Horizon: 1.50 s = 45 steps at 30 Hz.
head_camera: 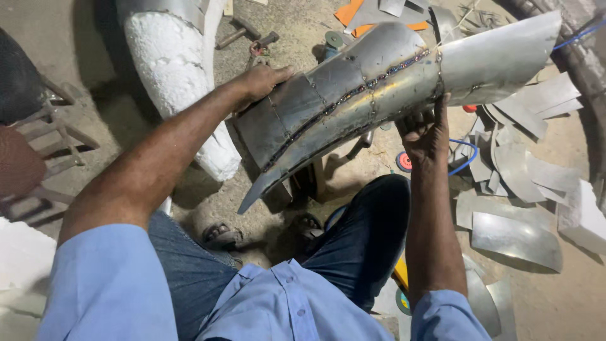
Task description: The person welds a seam on a curved metal duct, then uses a hammer to shape and flatten the welded area. They rotate the duct to access different sections and finish by grinding the weld with an angle grinder to smooth the surface.
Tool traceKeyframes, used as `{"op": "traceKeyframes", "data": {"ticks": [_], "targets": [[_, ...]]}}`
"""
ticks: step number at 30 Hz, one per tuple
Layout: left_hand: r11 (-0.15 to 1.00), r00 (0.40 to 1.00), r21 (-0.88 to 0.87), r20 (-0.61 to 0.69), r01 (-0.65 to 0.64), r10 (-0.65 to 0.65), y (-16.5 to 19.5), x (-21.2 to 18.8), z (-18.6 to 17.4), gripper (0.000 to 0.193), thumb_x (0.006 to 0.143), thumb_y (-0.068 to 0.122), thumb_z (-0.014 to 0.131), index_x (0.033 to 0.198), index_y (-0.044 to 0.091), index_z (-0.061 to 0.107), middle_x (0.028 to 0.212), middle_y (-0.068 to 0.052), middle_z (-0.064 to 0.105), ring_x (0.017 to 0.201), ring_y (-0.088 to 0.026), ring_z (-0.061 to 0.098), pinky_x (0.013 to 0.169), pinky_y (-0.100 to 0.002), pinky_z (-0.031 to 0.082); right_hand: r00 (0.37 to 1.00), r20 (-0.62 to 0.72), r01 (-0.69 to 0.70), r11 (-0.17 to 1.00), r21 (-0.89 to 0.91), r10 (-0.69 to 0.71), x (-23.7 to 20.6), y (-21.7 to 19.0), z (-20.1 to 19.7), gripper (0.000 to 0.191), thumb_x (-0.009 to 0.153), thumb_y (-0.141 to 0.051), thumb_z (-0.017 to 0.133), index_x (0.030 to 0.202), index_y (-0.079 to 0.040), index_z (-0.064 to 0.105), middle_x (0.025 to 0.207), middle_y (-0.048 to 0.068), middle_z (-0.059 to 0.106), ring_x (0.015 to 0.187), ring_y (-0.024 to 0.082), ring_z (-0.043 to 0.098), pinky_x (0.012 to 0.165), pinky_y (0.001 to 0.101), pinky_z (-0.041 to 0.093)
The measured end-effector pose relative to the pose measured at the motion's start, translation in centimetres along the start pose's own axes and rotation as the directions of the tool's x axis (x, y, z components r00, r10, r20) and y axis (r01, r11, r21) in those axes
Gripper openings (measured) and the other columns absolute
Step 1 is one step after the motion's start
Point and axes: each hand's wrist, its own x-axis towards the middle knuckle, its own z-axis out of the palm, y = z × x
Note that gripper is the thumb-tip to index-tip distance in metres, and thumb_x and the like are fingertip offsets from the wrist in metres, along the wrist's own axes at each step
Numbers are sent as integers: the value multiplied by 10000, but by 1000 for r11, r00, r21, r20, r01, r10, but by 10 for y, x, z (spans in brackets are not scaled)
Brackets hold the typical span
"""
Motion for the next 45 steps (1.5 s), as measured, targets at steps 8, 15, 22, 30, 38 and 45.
{"op": "traceKeyframes", "data": {"ticks": [8, 15, 22, 30, 38, 45], "targets": [[956, 997, 285, 46, -66, 56, 20, 35, 29, 577, 937, 618, 598, 1028, 84, 799, 972, -184, 728, 837, -285, 732, 828, -491, 549, 995, -102, 3, 995, 103, 7, -8, 14, -62, 866, 771, -475, 863, 1310, 0, 380, 1238, 130, 432, 1159, 301, 428, 1166, 501, 410], [945, 973, 236, 27, -228, 228, 23, 49, 35, 559, 903, 608, 713, 795, 63, 770, 698, -93, 686, 615, -197, 657, 619, -407, 530, 998, -19, -51, 974, 223, 56, -15, 18, -51, 1161, 536, -543, 971, 1460, -30, 490, 1492, 192, 572, 1412, 353, 559, 1186, 536, 448], [878, 929, 343, -38, -334, 368, 10, 66, 30, 628, 963, 572, 687, 595, 64, 659, 513, -41, 559, 428, -120, 504, 458, -383, 414, 997, -11, -74, 972, 224, 79, 7, 26, -70, 1209, 502, -580, 971, 1472, -45, 487, 1523, 171, 546, 1428, 352, 551, 1210, 551, 438], [840, 882, 348, -68, -416, 465, -18, 40, 37, 692, 986, 643, 611, 480, 173, 558, 391, 37, 439, 309, -101, 375, 365, -329, 329, 995, 97, -6, 962, 273, -21, 15, 31, -62, 1176, 579, -641, 900, 1521, -111, 436, 1584, 126, 481, 1481, 331, 503, 1302, 551, 446], [771, 782, 335, -137, -542, 609, -53, -7, 47, 676, 1012, 580, 653, 503, 169, 484, 432, 43, 421, 385, -71, 370, 370, -330, 283, 988, 107, 96, 985, 143, -112, 7, 41, -45, 1110, 624, -678, 844, 1494, -130, 426, 1493, 172, 474, 1474, 340, 469, 1241, 589, 433], [716, 682, 289, -224, -636, 696, -75, -36, 45, 736, 1050, 597, 660, 541, 111, 444, 509, 17, 431, 462, -89, 390, 431, -343, 312, 980, 199, -67, 974, 216, 23, 10, 51, -41, 1180, 704, -676, 846, 1616, -105, 361, 1621, 154, 448, 1530, 327, 473, 1290, 530, 459]]}}
